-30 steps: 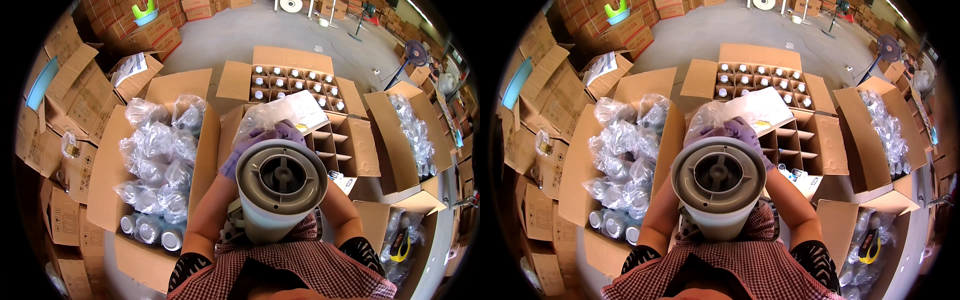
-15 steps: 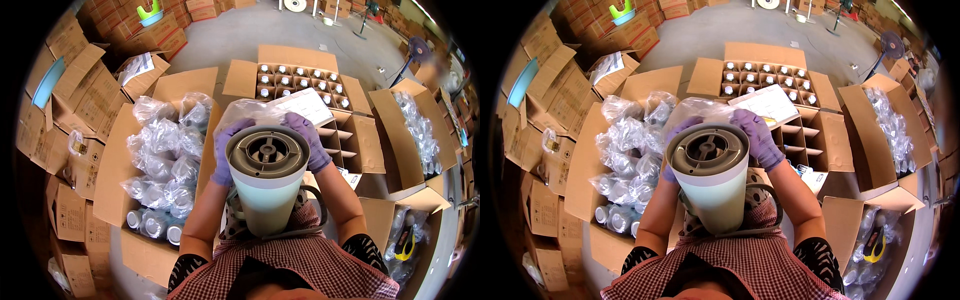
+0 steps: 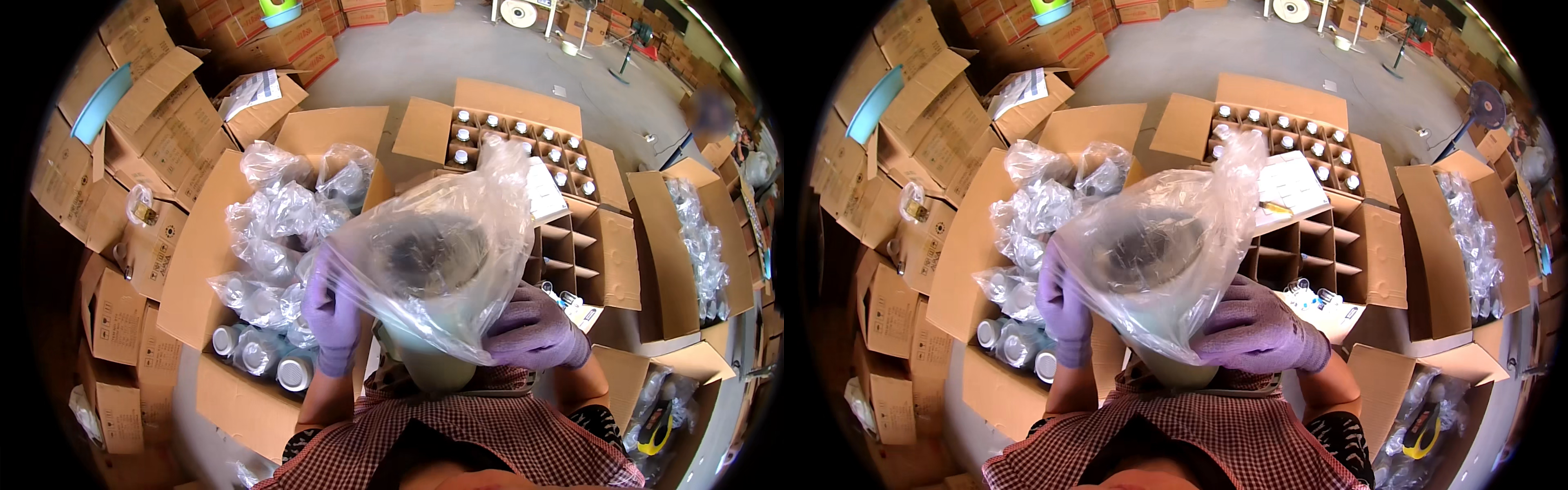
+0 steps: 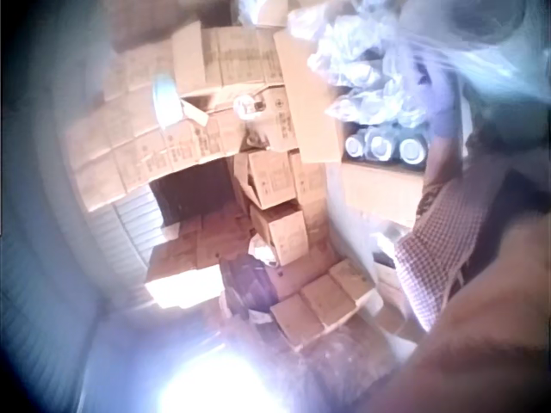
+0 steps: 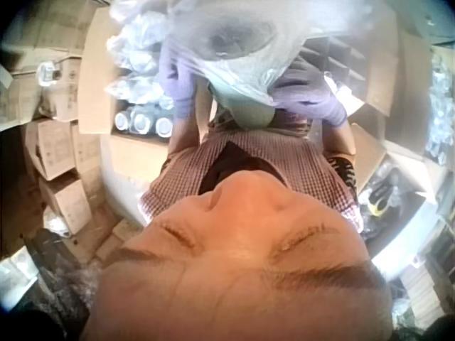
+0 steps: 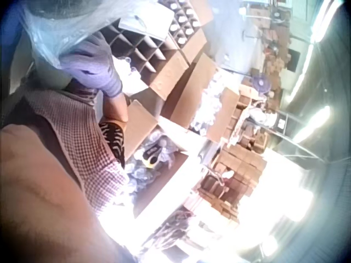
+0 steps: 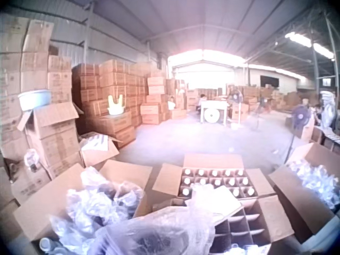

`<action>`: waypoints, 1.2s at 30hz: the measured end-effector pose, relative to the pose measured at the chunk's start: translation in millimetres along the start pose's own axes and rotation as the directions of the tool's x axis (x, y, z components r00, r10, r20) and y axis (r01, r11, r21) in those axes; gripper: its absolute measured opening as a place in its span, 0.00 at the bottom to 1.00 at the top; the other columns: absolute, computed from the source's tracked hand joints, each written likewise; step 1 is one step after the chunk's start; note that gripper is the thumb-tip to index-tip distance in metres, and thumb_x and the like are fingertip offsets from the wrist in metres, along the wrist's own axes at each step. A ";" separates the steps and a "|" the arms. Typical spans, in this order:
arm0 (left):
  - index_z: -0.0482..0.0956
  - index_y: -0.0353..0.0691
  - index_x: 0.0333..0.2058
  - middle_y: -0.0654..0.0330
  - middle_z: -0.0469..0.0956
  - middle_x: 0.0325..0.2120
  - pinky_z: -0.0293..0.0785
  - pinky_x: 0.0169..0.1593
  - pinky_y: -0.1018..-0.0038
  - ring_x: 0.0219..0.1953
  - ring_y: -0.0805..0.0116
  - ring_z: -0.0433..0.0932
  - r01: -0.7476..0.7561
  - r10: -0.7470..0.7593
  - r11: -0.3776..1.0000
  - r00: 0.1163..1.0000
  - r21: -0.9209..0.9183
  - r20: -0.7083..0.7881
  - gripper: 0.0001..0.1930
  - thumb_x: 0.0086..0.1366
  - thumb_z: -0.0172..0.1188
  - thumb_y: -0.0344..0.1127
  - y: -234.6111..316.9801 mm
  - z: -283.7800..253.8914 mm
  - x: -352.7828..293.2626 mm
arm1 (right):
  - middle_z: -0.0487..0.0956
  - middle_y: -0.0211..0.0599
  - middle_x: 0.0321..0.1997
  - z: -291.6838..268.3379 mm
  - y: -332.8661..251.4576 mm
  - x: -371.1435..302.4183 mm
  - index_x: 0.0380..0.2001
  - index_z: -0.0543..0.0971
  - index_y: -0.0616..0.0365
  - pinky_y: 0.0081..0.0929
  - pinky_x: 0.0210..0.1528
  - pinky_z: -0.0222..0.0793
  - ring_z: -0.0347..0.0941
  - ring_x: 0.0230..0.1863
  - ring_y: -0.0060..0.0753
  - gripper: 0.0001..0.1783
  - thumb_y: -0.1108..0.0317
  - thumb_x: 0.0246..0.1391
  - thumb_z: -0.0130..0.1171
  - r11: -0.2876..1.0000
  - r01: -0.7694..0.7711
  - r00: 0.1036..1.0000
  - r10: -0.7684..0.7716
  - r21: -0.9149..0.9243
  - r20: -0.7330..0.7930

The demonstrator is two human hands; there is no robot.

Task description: The person takes a thermos shell from a box, inserts a glass flask, attaches a bottom cap, and places the assembled item into a plastic bag.

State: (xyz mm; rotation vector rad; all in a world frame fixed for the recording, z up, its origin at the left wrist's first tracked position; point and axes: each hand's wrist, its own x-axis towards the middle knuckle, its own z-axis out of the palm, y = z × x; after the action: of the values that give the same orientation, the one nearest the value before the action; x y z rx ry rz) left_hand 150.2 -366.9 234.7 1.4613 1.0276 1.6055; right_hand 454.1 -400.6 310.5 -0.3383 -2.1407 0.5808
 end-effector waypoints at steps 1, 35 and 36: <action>0.63 0.24 0.66 0.48 0.69 0.63 0.65 0.65 0.66 0.64 0.61 0.68 0.006 0.000 0.986 0.999 0.167 -0.038 0.28 0.69 0.55 0.28 -3.9 -4.1 1.4 | 0.83 0.30 0.35 -0.7 -1.8 1.4 0.38 0.85 0.51 0.43 0.50 0.71 0.79 0.38 0.40 0.12 0.68 0.49 0.74 0.998 -0.012 0.999 0.014 -0.055 0.034; 0.67 0.34 0.64 0.55 0.73 0.59 0.69 0.63 0.71 0.59 0.68 0.72 0.472 -0.438 0.823 0.882 -0.316 0.176 0.22 0.74 0.52 0.31 -58.1 -21.1 -22.9 | 0.83 0.45 0.35 72.3 -44.5 -180.8 0.39 0.84 0.61 0.39 0.47 0.76 0.81 0.41 0.48 0.11 0.65 0.58 0.64 0.633 -0.769 0.614 0.690 0.091 0.383; 0.66 0.33 0.65 0.54 0.71 0.60 0.69 0.62 0.71 0.59 0.69 0.71 0.398 -0.349 0.894 0.906 -0.206 0.240 0.23 0.75 0.53 0.35 -66.5 -6.6 -16.7 | 0.83 0.46 0.36 72.4 -46.3 -187.4 0.40 0.84 0.61 0.38 0.50 0.76 0.81 0.43 0.47 0.11 0.66 0.58 0.64 0.612 -0.783 0.603 0.700 0.113 0.383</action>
State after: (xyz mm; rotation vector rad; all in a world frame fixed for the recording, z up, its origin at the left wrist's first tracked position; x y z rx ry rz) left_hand 145.1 -354.6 167.2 1.1407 0.8911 1.2332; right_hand 504.0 -542.3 169.3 -1.0941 -2.0917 1.4898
